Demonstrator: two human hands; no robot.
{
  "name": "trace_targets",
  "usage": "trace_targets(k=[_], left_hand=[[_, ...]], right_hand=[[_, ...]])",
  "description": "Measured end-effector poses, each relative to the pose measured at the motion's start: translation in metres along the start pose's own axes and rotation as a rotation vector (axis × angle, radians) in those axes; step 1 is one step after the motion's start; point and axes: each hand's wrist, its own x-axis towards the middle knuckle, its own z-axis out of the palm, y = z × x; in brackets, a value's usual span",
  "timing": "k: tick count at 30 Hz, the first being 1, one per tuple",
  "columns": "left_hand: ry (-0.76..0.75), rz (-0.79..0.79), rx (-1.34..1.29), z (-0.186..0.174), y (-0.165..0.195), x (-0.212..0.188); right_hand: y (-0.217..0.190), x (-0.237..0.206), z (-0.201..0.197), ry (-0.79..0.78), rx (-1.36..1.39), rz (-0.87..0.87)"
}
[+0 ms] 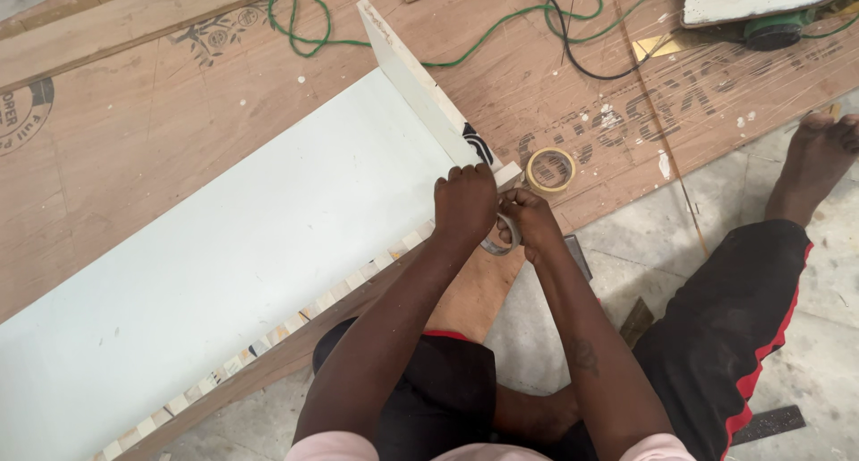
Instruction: The person sits on the floor and applies strips of masking tape along the edges of a white wooden box. They tear pieces of tape and press them down along the seams and corners of the box.
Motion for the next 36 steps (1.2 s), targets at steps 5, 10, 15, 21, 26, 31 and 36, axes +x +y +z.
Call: trace_targets(k=[5,10,15,21,26,31,36], left_hand=[[-0.005,-0.006,-0.013,0.001,0.001,0.001],[0.083,0.018,-0.007,0.008,-0.001,-0.002],[0.124,0.028,0.12,0.009,0.003,-0.005],[-0.042,-0.009,0.051,-0.028,0.008,0.007],[0.055,0.055,-0.302,-0.057,0.011,-0.001],[-0.169,-0.083,-0.872,-0.049,0.035,-0.028],[-0.204,-0.232,-0.876,-0.043,0.044,-0.038]], right_hand=[[0.002,0.003,-0.001,-0.072,0.29,0.188],[0.018,0.008,0.009,-0.066,0.646,0.422],[0.05,-0.011,0.021,0.082,0.826,0.298],[0.038,-0.051,-0.03,0.133,0.469,-0.12],[0.005,-0.089,-0.05,0.115,0.105,-0.258],[-0.011,-0.105,-0.028,-0.093,0.003,-0.388],[-0.026,-0.117,-0.025,-0.122,-0.109,-0.383]])
